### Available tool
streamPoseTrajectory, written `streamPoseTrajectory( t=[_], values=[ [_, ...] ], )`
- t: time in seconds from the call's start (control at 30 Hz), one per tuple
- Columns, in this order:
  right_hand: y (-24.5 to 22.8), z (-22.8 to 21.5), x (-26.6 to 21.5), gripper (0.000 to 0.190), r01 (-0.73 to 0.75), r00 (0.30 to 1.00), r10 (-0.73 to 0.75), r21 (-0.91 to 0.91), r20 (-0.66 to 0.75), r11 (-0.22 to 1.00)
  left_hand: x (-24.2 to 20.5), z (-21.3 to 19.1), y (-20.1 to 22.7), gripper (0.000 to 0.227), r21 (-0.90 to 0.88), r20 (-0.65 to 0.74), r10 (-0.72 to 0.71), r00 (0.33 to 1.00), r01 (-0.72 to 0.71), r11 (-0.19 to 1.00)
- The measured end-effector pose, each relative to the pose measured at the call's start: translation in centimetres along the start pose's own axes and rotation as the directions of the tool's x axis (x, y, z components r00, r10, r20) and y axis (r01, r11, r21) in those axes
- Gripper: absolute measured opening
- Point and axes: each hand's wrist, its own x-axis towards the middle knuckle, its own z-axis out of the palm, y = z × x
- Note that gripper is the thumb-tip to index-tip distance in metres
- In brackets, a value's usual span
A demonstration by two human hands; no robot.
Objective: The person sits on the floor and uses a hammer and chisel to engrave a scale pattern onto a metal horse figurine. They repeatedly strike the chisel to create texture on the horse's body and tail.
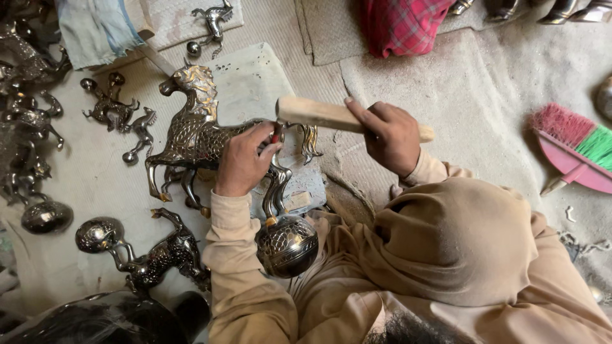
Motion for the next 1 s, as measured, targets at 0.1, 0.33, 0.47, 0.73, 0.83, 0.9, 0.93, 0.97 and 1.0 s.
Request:
streamPoseTrajectory(
  t=[0.1, 0.33, 0.47, 0.73, 0.83, 0.9, 0.93, 0.97, 1.0],
  values=[
    [0.0, -0.3, -0.2, 0.068, -0.124, 0.992, 0.128, 0.279, 0.002, 0.952, 0.0, -0.1, -0.1, 0.033, -0.023, 0.014, 0.000, 1.000, 0.000, 1.000],
    [0.6, -0.3, 0.6, 0.064, -0.042, 0.998, 0.033, 0.159, 0.060, 0.986, -0.1, -0.6, 0.7, 0.034, -0.039, -0.028, 0.018, 0.999, -0.019, 0.999],
    [1.3, -1.2, 1.4, 0.060, 0.108, 0.991, -0.110, 0.043, 0.069, 0.993, -0.1, -0.4, 0.7, 0.031, -0.047, -0.046, -0.009, 0.999, 0.007, 0.999],
    [2.3, -3.2, 3.0, 0.069, 0.181, 0.966, -0.176, -0.011, 0.191, 0.983, -0.8, -0.3, 0.3, 0.031, -0.066, -0.070, 0.034, 0.997, -0.038, 0.997],
    [2.6, -3.8, 3.6, 0.072, 0.167, 0.940, -0.154, -0.016, 0.304, 0.986, -1.2, 0.1, -0.1, 0.033, -0.069, -0.070, 0.039, 0.997, -0.044, 0.997],
    [3.0, -4.1, 4.6, 0.068, 0.310, 0.851, -0.194, -0.167, 0.488, 0.936, -0.8, 0.0, -0.3, 0.029, -0.055, -0.078, 0.059, 0.995, -0.063, 0.997],
    [3.1, -4.2, 4.8, 0.067, 0.287, 0.871, -0.211, -0.110, 0.444, 0.952, -0.9, 0.2, -0.4, 0.025, -0.051, -0.079, 0.059, 0.995, -0.063, 0.997],
    [3.3, -4.2, 5.2, 0.066, 0.266, 0.889, -0.224, -0.052, 0.398, 0.963, -0.9, 0.3, -0.4, 0.021, -0.048, -0.080, 0.059, 0.995, -0.062, 0.997],
    [3.5, -4.3, 5.4, 0.065, 0.245, 0.907, -0.232, 0.007, 0.351, 0.970, -0.9, 0.5, -0.4, 0.025, -0.067, -0.091, 0.047, 0.995, -0.053, 0.996]
  ],
)
